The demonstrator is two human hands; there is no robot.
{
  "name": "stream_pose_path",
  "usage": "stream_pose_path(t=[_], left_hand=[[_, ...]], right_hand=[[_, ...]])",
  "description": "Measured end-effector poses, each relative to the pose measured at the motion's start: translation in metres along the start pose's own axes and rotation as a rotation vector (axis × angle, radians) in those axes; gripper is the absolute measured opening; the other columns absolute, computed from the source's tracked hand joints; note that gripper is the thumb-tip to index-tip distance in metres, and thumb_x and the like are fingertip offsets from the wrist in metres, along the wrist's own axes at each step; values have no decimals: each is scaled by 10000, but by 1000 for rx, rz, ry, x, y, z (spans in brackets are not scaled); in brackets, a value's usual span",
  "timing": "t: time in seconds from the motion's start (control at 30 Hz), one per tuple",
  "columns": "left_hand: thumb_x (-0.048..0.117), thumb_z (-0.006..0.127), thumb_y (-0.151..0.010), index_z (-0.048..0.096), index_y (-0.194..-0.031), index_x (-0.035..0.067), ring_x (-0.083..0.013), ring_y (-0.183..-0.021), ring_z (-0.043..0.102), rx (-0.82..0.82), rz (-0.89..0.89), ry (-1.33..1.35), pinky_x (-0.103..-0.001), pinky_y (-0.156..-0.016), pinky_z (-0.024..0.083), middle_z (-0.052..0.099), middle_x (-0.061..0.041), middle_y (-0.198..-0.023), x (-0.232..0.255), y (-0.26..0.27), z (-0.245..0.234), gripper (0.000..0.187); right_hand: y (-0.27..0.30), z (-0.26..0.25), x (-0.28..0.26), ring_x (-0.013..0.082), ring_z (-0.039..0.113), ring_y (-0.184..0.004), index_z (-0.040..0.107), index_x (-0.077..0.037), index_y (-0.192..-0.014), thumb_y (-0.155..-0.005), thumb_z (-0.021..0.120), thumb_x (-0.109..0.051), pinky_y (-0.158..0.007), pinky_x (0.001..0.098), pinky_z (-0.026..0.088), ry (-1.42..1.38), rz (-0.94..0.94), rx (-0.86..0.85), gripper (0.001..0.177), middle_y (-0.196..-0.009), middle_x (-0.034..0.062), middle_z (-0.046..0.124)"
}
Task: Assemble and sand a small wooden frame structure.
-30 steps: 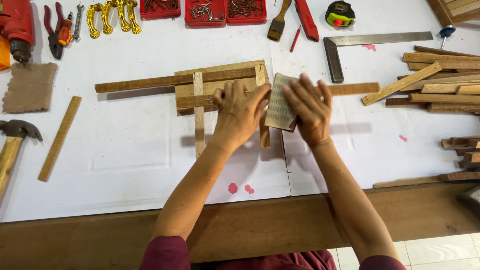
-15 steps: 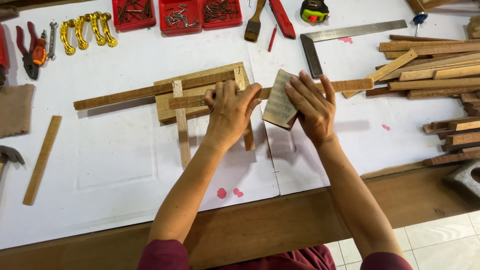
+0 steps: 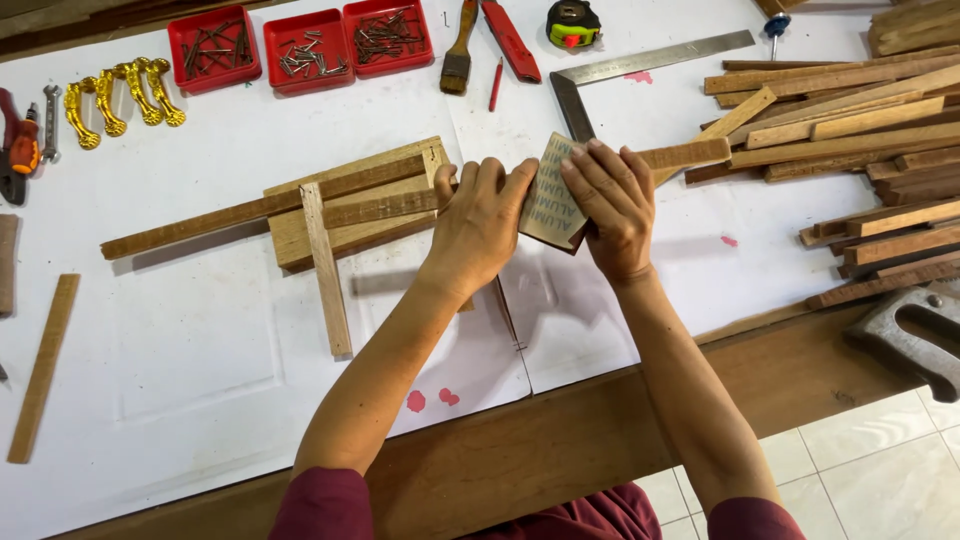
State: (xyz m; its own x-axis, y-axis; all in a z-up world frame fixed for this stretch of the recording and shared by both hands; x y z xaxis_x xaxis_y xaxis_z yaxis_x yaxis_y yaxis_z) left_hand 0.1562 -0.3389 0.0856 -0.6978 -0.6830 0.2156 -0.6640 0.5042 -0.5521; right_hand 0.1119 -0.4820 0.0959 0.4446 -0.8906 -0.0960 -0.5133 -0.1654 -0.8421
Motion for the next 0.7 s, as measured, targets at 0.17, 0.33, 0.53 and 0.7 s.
stream_pose_path(t=[0.17,0.33,0.53,0.7], left_hand=[[262,617,-1046,617,-1384,252,-203,-923,522,-166,-48,126,-450,-895,331,522,-19,-953,-7,-11,10,338],[331,640,-989,625,-1365,348,-213,-883,522,-169,-34,51,-465,-867,334,530,-24,-916,10,-25,21,377],[354,636,-988,612,-1391,428,-217,-820,528,-219,-7,68,-456,-793,347,541,-19,-863,19,-35,39,410],[349,631,-1007,629,-1362,397,-196,-863,540,-125,49,10,-453,-806,351,557,9,-888,36,-44,46,358]], right_hand=[[11,-23,31,254,645,-1305,785,-121,-1232,-986,737,-39,-1136,436,450,85,-3,-46,264,-1311,68,737],[31,-26,54,266,629,-1361,764,-90,-1269,-1003,714,0,-1180,434,452,99,69,-58,285,-1355,81,717],[35,-42,66,234,634,-1330,783,-108,-1241,-987,721,-11,-1165,434,450,144,37,-89,279,-1340,71,724],[53,-41,86,222,631,-1346,786,-140,-1254,-1011,710,9,-1200,416,443,176,130,-13,294,-1358,57,718]])
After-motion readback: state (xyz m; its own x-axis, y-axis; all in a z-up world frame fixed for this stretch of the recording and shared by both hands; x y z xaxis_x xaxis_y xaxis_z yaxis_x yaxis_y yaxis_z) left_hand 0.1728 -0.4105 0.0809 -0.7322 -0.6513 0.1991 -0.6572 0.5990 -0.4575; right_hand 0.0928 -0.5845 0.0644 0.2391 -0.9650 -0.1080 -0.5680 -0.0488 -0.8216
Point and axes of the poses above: each hand's wrist, its own y-axis away from the middle knuckle, its own z-axis out of the palm, x = y × z, the point moved 9 cm from there along -y, towards the middle knuckle
